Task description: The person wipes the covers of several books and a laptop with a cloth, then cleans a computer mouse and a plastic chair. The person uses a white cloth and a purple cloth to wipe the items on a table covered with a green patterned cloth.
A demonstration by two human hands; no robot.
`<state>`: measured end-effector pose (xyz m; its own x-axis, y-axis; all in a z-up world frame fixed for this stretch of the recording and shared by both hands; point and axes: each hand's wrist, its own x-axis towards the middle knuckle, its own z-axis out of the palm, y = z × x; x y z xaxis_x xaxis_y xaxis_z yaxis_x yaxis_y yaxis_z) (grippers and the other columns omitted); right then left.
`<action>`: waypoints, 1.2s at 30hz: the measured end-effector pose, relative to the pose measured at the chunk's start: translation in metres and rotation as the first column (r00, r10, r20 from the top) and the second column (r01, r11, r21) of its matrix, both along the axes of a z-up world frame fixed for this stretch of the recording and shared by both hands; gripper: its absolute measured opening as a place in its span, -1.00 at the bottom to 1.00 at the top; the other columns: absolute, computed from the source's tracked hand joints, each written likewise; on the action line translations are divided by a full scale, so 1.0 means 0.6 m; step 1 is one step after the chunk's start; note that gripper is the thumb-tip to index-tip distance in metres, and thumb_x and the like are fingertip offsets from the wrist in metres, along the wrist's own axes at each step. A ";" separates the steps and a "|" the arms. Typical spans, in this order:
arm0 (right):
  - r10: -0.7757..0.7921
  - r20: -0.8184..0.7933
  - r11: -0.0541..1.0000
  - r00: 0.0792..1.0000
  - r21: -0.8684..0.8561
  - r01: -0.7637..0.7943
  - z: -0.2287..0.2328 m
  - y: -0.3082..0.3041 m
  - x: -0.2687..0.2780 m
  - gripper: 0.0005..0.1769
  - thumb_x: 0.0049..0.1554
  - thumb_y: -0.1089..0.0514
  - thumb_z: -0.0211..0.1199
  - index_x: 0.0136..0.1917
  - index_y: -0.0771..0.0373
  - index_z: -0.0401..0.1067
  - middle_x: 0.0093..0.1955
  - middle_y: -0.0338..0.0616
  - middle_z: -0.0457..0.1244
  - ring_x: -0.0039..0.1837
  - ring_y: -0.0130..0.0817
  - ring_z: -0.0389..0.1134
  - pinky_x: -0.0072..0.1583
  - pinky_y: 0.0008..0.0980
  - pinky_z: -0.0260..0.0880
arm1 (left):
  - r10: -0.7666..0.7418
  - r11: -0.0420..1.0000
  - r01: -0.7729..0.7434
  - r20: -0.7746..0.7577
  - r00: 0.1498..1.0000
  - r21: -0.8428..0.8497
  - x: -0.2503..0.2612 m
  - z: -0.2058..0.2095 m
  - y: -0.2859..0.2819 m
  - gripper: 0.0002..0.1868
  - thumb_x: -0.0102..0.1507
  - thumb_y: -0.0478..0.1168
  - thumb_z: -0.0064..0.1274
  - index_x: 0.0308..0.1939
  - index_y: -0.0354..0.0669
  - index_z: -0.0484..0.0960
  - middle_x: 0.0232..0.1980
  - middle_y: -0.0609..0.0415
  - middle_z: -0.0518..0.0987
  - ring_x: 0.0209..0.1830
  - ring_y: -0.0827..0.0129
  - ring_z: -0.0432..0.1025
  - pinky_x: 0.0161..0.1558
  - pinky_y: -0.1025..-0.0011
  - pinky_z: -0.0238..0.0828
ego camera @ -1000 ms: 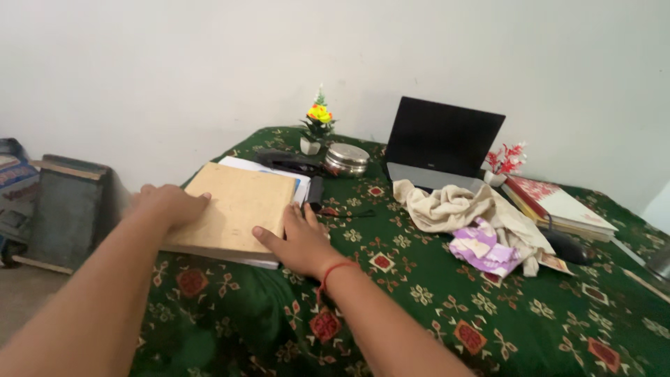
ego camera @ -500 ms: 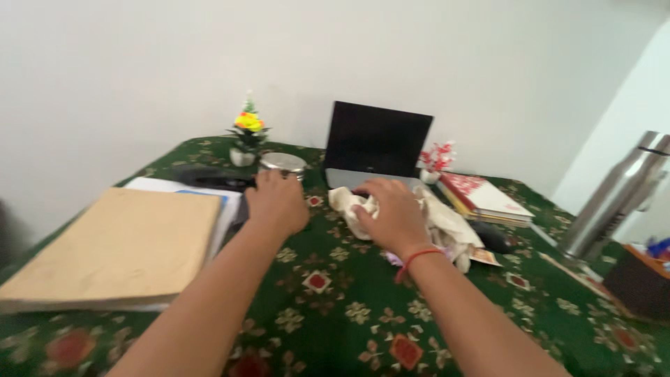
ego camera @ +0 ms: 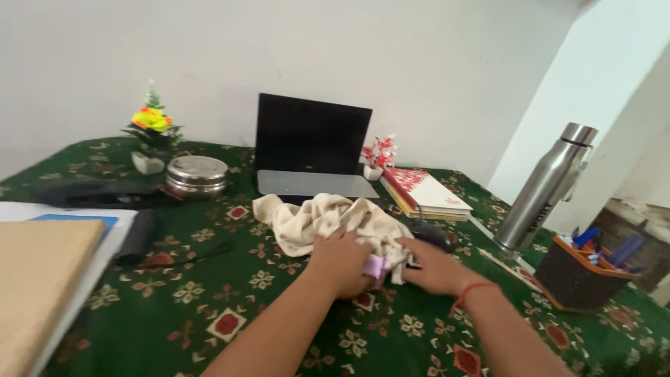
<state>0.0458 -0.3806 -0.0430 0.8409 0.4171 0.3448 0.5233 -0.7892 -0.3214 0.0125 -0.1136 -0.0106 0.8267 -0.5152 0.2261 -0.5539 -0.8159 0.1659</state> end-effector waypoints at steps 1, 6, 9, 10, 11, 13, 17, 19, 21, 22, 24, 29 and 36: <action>-0.134 -0.031 0.991 0.990 0.000 0.134 -0.014 -0.007 0.001 -0.31 0.05 0.07 0.33 0.42 0.06 0.24 0.20 0.08 0.34 0.20 -0.01 0.40 0.21 -0.15 0.38 | 0.037 0.999 -0.037 -0.019 0.999 -0.001 0.007 -0.012 -0.005 -0.47 0.21 0.17 0.13 0.22 0.15 0.55 0.34 0.00 0.40 0.44 0.08 0.21 0.34 -0.28 0.05; -0.257 -0.073 0.929 0.964 0.255 0.268 -0.015 -0.030 -0.011 -0.42 0.02 0.21 0.19 0.34 0.01 0.38 0.18 -0.12 0.43 0.12 -0.33 0.53 0.11 -0.28 0.53 | 0.172 0.971 -0.150 0.106 0.979 -0.187 0.062 -0.045 0.018 -0.71 0.27 -0.16 -0.01 0.07 0.02 0.59 0.14 -0.02 0.54 0.23 0.06 0.39 0.18 -0.05 0.31; -0.437 0.017 0.867 0.899 0.275 0.416 0.013 -0.032 -0.031 -0.64 0.10 0.17 0.24 0.19 0.07 0.56 -0.05 -0.09 0.50 -0.07 -0.30 0.54 0.06 -0.33 0.50 | 0.286 0.925 -0.226 0.169 0.943 -0.305 0.074 -0.044 0.060 -0.67 0.24 -0.17 0.02 0.09 0.02 0.59 0.09 -0.01 0.56 0.19 0.05 0.40 0.12 -0.04 0.32; -0.456 0.013 0.851 0.890 0.301 0.431 0.021 -0.027 -0.036 -0.65 0.09 0.15 0.28 0.17 0.09 0.57 -0.09 -0.08 0.49 -0.10 -0.28 0.50 0.04 -0.31 0.48 | 0.326 0.906 -0.245 0.198 0.924 -0.346 0.074 -0.039 0.070 -0.64 0.22 -0.16 0.04 0.11 0.03 0.59 0.08 0.00 0.56 0.19 0.06 0.40 0.12 -0.06 0.30; -0.474 0.007 0.834 0.880 0.325 0.446 0.026 -0.019 -0.040 -0.65 0.08 0.13 0.33 0.16 0.11 0.59 -0.13 -0.07 0.48 -0.13 -0.26 0.47 0.01 -0.29 0.46 | 0.349 0.903 -0.287 0.156 0.924 -0.319 0.072 -0.035 0.077 -0.61 0.19 -0.15 0.07 0.12 0.09 0.59 0.12 0.03 0.55 0.23 0.08 0.38 0.19 -0.07 0.24; -0.408 -0.038 0.828 0.912 0.405 0.387 0.037 -0.001 -0.043 -0.66 0.11 0.10 0.34 0.16 0.15 0.62 -0.17 -0.07 0.47 -0.16 -0.28 0.39 -0.03 -0.30 0.41 | 0.395 0.894 -0.364 0.074 0.916 -0.260 0.061 -0.025 0.087 -0.56 0.14 -0.13 0.15 0.13 0.20 0.60 0.20 0.10 0.52 0.32 0.14 0.34 0.34 -0.07 0.11; -0.152 0.059 0.841 0.987 0.533 0.098 0.064 0.049 -0.035 -0.67 0.21 0.09 0.27 0.19 0.25 0.60 -0.04 -0.14 0.47 -0.04 -0.46 0.35 0.07 -0.41 0.36 | 0.116 0.929 0.018 0.334 0.936 -0.371 0.033 -0.007 0.080 -0.05 -0.06 0.19 0.42 0.33 0.01 0.39 0.40 -0.12 0.35 0.45 -0.04 0.12 0.35 -0.29 -0.29; -0.064 0.155 0.847 0.986 0.531 -0.028 0.087 0.074 -0.040 -0.67 0.22 0.13 0.25 0.20 0.29 0.57 0.05 -0.18 0.43 0.07 -0.51 0.38 0.16 -0.45 0.36 | 0.010 0.876 0.191 0.412 0.911 -0.443 0.022 0.001 0.071 -0.01 -0.04 0.29 0.42 0.32 -0.07 0.36 0.39 -0.14 0.35 0.43 -0.04 0.13 0.36 -0.22 -0.19; 0.036 0.189 0.841 0.981 0.524 -0.132 0.110 0.100 -0.051 -0.67 0.21 0.20 0.20 0.21 0.30 0.57 0.11 -0.20 0.37 0.14 -0.52 0.38 0.20 -0.45 0.37 | -0.081 0.797 0.301 0.400 0.913 -0.524 0.013 0.007 0.062 -0.01 -0.01 0.21 0.40 0.37 -0.10 0.34 0.29 -0.15 0.41 0.37 -0.02 0.24 0.33 -0.04 0.09; 0.073 0.157 0.856 0.985 0.497 -0.143 0.122 0.115 -0.054 -0.68 0.18 0.21 0.24 0.19 0.30 0.58 0.09 -0.20 0.39 0.12 -0.53 0.42 0.18 -0.46 0.41 | -0.139 0.723 0.320 0.326 0.935 -0.612 0.012 0.009 0.058 -0.11 0.03 0.13 0.34 0.35 -0.12 0.37 0.22 -0.13 0.48 0.26 0.05 0.34 0.21 0.08 0.24; 0.143 0.085 0.882 0.986 0.441 -0.166 0.140 0.147 -0.061 -0.71 0.13 0.25 0.32 0.15 0.31 0.58 0.04 -0.20 0.43 0.07 -0.53 0.49 0.14 -0.48 0.49 | -0.277 0.552 0.314 0.185 0.943 -0.773 0.011 0.009 0.054 -0.30 0.13 -0.02 0.21 0.30 -0.17 0.43 0.08 -0.08 0.61 0.04 0.20 0.53 -0.05 0.32 0.53; 0.133 0.077 0.757 0.988 0.636 -0.152 0.152 0.233 -0.051 -0.69 0.19 0.28 0.28 0.22 0.27 0.52 -0.09 -0.13 0.44 -0.08 -0.56 0.42 -0.03 -0.53 0.44 | -0.176 0.393 0.153 0.089 0.980 -0.907 0.034 0.012 0.067 -0.74 0.34 -0.13 0.10 -0.17 -0.32 0.63 -0.38 0.01 0.66 -0.42 0.31 0.56 -0.34 0.39 0.46; -0.071 0.113 0.833 0.991 0.553 -0.003 0.150 0.359 -0.019 -0.65 0.12 0.26 0.38 0.19 0.31 0.51 -0.12 -0.16 0.40 -0.23 -0.46 0.37 -0.20 -0.47 0.37 | 0.204 0.301 -0.099 -0.037 0.978 -0.948 0.078 0.013 0.168 -0.67 0.19 -0.05 0.25 -0.13 -0.22 0.69 -0.37 -0.01 0.67 -0.43 0.34 0.55 -0.33 0.36 0.46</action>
